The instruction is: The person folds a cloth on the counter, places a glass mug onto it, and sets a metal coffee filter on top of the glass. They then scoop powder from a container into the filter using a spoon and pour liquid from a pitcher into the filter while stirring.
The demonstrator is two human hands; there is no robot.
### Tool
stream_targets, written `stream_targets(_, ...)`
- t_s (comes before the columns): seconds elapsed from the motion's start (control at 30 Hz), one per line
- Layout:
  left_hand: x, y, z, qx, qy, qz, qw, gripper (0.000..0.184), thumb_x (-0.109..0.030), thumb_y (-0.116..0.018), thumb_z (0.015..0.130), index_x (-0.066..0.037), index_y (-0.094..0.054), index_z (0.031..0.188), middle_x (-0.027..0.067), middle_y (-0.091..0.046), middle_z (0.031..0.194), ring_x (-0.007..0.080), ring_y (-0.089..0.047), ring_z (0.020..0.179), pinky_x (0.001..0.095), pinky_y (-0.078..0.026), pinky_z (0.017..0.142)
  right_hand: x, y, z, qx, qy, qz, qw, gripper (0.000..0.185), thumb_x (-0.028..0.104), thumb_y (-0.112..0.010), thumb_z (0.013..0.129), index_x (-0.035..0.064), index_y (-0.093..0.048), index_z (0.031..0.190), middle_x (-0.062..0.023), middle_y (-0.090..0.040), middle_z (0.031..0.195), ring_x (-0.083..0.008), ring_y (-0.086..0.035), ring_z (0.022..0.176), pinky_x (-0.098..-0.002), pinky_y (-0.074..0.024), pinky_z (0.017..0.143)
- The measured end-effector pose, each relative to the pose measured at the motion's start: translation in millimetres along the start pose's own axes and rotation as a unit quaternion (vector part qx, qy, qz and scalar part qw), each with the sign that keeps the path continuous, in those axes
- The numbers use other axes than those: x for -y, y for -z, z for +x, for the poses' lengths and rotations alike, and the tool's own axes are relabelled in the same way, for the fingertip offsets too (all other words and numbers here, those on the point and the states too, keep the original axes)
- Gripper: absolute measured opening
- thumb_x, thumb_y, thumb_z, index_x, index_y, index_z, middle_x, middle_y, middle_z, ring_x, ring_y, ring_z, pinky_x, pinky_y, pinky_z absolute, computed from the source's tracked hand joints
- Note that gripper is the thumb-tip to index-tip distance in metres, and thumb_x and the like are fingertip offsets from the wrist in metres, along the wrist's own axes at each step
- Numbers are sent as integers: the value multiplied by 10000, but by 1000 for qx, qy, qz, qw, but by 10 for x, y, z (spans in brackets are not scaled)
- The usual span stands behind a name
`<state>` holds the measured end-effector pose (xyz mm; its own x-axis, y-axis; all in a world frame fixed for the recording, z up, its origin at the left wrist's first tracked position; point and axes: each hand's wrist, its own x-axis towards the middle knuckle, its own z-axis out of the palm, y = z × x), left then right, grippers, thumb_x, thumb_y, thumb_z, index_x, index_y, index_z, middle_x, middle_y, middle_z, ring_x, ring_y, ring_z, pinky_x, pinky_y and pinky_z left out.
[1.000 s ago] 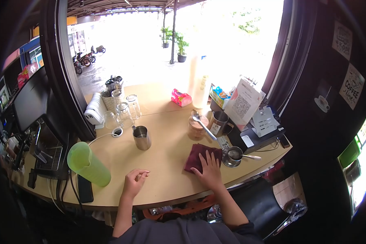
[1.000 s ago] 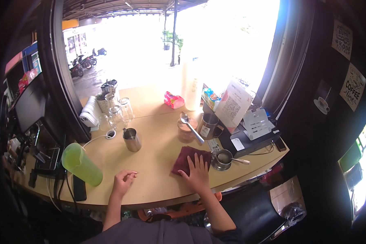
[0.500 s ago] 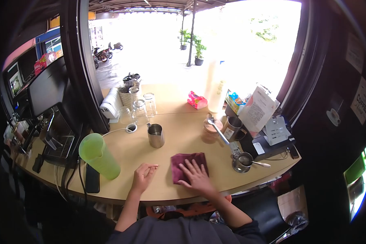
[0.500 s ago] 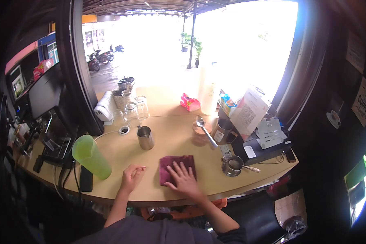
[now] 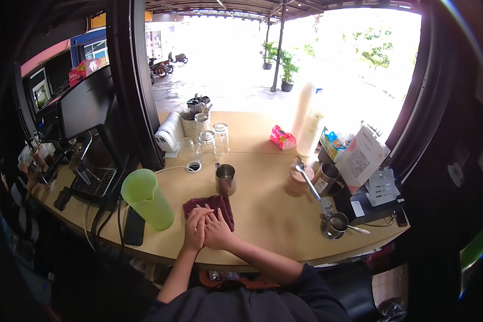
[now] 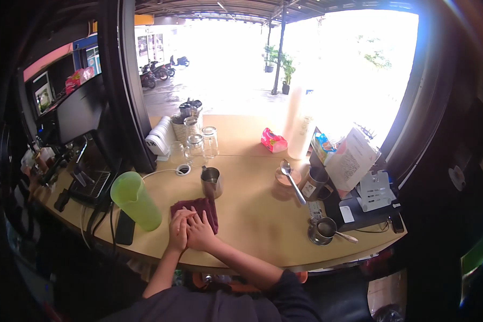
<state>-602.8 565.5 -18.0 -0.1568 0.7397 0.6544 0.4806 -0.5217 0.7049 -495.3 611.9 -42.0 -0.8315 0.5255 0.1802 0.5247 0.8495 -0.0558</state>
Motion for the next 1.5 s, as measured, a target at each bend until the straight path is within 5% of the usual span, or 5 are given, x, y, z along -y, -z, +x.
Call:
stream_targets(0.8,-124,-238,61,270,-15,5,963,269,-263,-586,923,-82,-665,1105,91,-622,1227,305,-542,1140,409,-417,1006,-116,362,-1069,-17,-182,107,977,635,511,-572,882,116,-477,1370,-123,-343,1508,-258,-198,1461,-539,-202,1149)
stream_targets(0.87,-141,-282,90,294,-20,11,956,293,-283,-596,915,-85,-658,1122,89,-614,1238,302,-519,1167,410,-396,1027,-176,436,-1225,-118,-175,95,973,480,371,-640,874,137,-549,1282,-89,-496,1391,-250,-372,1381,-477,-325,1107)
stream_targets(1.1,-124,-313,155,311,-7,24,950,263,-255,-662,858,-121,-681,1083,60,-624,1216,287,-524,1149,405,-394,1023,-470,694,-1946,-452,-384,122,796,147,57,-665,825,41,-629,967,-127,-626,942,-326,-598,923,-414,-463,838)
stream_targets(1.23,-68,-349,113,299,-21,23,954,232,-228,-673,840,-117,-694,1043,46,-634,1194,275,-530,1135,400,-400,1012,-767,739,-2394,-578,-519,39,629,452,113,-712,812,11,-480,1187,-127,-517,1157,-256,-524,1057,-382,-416,933)
stream_targets(1.5,-73,-351,110,287,-31,38,957,210,-223,-673,837,-122,-702,1019,30,-642,1176,263,-538,1107,398,-403,998,-1196,697,-2633,-570,-535,106,614,709,131,-828,715,-6,-395,1259,-171,-500,1199,-279,-519,1093,-384,-401,970)
